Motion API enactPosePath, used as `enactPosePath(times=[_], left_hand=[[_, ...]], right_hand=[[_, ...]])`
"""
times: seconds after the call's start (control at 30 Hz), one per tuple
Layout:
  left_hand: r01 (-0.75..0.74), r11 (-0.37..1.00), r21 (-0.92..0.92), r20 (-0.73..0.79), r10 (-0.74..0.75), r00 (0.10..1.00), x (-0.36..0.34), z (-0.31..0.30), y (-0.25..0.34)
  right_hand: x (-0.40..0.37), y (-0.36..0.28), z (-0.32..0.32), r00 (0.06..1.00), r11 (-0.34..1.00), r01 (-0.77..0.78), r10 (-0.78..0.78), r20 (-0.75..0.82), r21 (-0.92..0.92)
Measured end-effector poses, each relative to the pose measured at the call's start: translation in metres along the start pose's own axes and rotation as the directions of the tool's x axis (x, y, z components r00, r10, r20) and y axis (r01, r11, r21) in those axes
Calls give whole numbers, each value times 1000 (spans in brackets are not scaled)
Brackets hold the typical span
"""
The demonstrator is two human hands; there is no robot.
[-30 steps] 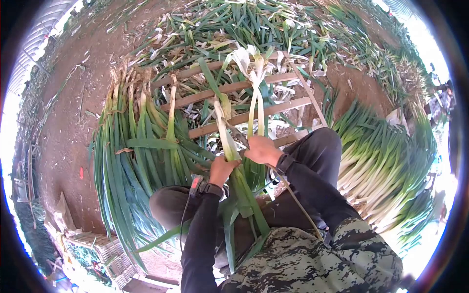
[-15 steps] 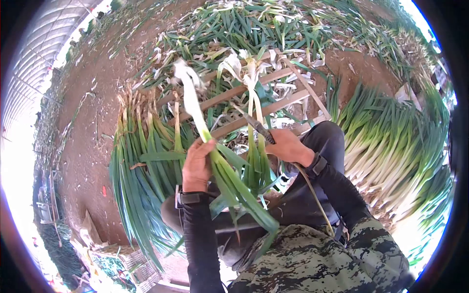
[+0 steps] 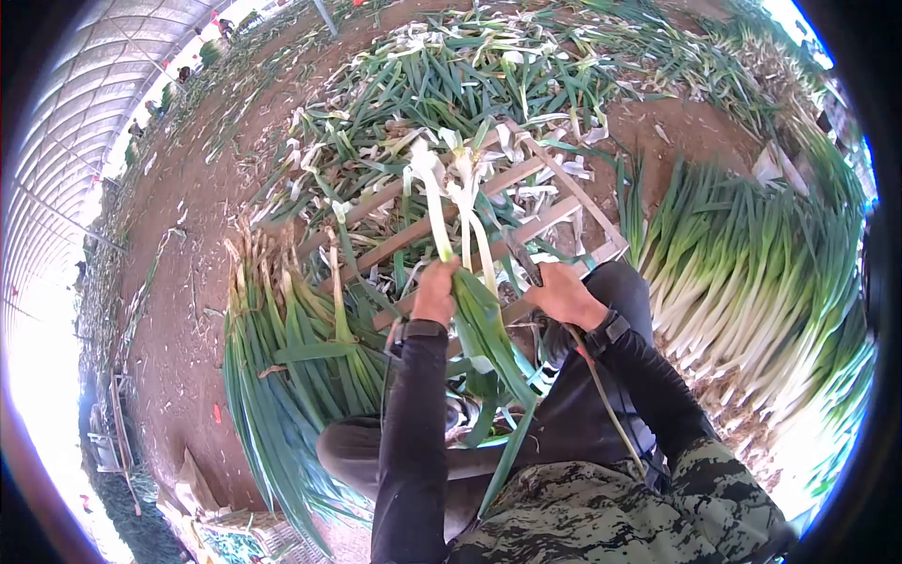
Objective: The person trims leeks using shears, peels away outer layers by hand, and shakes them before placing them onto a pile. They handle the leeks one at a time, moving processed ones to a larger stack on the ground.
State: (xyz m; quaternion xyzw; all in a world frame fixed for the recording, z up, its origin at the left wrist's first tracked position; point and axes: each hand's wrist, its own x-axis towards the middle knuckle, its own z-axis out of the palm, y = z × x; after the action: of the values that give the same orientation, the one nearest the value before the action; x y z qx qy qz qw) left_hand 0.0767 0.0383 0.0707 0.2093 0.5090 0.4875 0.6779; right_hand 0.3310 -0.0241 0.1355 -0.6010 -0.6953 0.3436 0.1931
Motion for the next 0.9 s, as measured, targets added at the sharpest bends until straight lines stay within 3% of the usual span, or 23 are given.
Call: enactPosePath(times=[0.07, 0.1, 0.13, 0.23, 0.27, 0.3, 0.33, 0.4, 0.47, 0.53, 0.6, 0.63, 0.67, 0.73, 0.77, 0.8, 0.9], left_hand=[[18, 998, 67, 19, -19, 1000, 13, -8, -32], [-230, 946, 228, 108, 211, 972, 15, -12, -48], [-464, 812, 354, 229, 406, 885, 10, -12, -59], [-554, 672, 492, 319, 453, 833, 3, -19, -70], [-278, 878, 389, 173, 227, 958, 6, -18, -69], [28, 974, 226, 61, -43, 997, 7, -18, -69], [53, 967, 249, 44, -66, 997, 5, -24, -69], [-160, 750, 641, 48, 169, 984, 17, -59, -71], [-321, 457, 829, 94, 453, 886, 1, -93, -40], [-55, 175, 983, -59, 585, 809, -13, -126, -1], [66, 99, 993, -118, 725, 678, -23, -166, 28], [39, -133, 990, 78, 769, 635, -20, -204, 33], [105, -77, 991, -6, 779, 627, -12, -235, 29], [262, -59, 963, -168, 628, 760, -12, -262, 32], [336, -62, 940, -252, 538, 804, -9, -277, 27], [347, -144, 927, -236, 496, 836, -6, -289, 18], [461, -87, 883, -321, 605, 729, -8, -270, 2]], right_hand=[[2, -2, 2, 999, 999, 33, -33, -3, -17], [3, -3, 4, 999, 999, 48, -48, -3, -24], [6, -1, 8, 998, 998, 57, -58, -21, -26], [13, 0, 19, 997, 998, 65, -66, -36, -24], [14, -3, 18, 998, 998, 54, -54, -14, -16], [16, -7, 18, 999, 999, 46, -46, 12, -10], [16, -11, 17, 999, 998, 48, -47, 17, -46], [14, -21, 12, 997, 997, 66, -65, 28, -36], [14, -24, 20, 996, 998, 64, -65, 60, 20], [15, -19, 26, 998, 997, 49, -52, 36, 65], [18, -15, 31, 996, 997, 79, -80, 45, 11], [20, -16, 32, 994, 996, 85, -85, 67, -4], [22, -19, 33, 993, 996, 85, -84, 86, -6], [24, -22, 34, 989, 996, 83, -81, 124, -16], [24, -23, 36, 989, 996, 87, -86, 124, -5], [25, -24, 38, 988, 996, 91, -91, 121, 5], [27, -34, 40, 989, 998, 61, -62, 134, 12]])
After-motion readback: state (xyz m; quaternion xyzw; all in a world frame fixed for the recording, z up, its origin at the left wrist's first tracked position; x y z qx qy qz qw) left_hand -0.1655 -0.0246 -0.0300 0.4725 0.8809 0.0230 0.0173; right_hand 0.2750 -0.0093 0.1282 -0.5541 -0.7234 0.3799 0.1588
